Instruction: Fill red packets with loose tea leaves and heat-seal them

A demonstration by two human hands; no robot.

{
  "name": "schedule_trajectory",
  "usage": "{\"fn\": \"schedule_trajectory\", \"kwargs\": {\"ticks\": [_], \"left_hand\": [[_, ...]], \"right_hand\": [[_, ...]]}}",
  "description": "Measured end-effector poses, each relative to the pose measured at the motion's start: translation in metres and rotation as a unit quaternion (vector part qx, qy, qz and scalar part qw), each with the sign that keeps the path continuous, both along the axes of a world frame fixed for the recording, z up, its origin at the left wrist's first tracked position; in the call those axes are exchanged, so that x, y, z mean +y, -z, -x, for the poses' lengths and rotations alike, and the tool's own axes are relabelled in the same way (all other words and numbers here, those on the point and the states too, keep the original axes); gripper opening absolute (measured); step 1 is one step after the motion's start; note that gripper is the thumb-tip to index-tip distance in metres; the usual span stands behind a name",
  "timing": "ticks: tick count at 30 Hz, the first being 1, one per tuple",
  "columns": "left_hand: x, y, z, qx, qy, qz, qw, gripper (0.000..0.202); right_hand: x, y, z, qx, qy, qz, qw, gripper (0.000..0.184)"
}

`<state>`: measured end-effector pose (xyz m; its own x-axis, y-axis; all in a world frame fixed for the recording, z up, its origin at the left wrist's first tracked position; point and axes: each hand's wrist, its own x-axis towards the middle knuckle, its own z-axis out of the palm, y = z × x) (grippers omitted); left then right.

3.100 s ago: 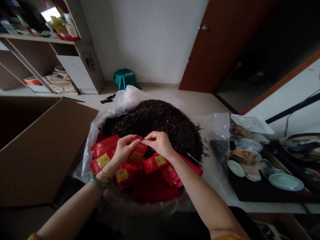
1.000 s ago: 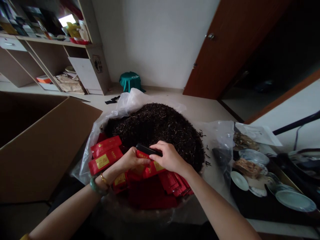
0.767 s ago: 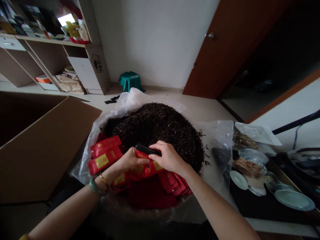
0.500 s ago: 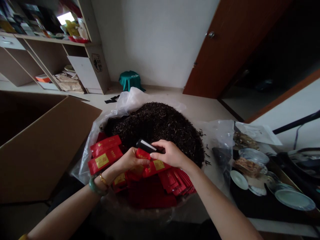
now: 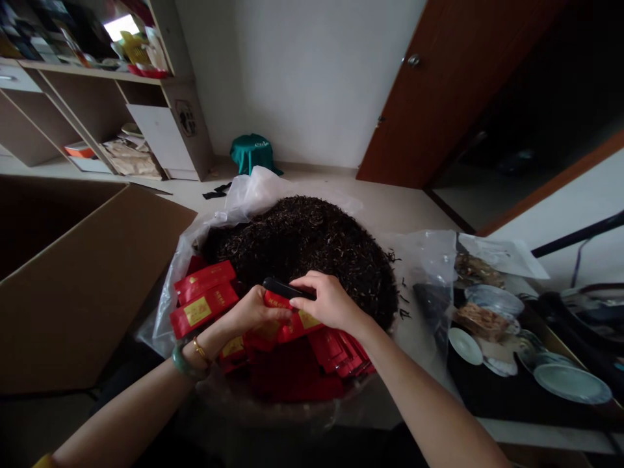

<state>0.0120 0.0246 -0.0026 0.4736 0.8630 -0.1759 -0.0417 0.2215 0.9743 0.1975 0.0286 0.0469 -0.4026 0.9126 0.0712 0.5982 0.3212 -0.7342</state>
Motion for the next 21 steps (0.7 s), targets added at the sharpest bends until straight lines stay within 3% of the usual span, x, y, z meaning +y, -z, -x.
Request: {"fn": "schedule_trajectory", "kwargs": {"ticks": [8,12,17,21], "left_hand": [[0.002,-0.006,-0.001,0.009,-0.065,0.024,0.998,0.046],[0.002,-0.009,0.0,-0.024,-0.102,0.051,0.993,0.044],[0.002,-0.013,0.001,-0.028,-0.163,0.073,0.984,0.038],[0.002,-0.016,0.0,-0.022,-0.186,0.089,0.978,0.041]], "right_hand": [[0.004,0.004,-0.005,0.031,-0.015,0.039,0.999,0.031],[0.017,0.01,-0.02,0.025,0.026,0.021,0.999,0.039],[0.037,0.037,-0.041,-0.142,0.077,-0.04,0.986,0.04],[0.045,0.061,-0.05,-0.306,0.09,-0.011,0.948,0.038]]}}
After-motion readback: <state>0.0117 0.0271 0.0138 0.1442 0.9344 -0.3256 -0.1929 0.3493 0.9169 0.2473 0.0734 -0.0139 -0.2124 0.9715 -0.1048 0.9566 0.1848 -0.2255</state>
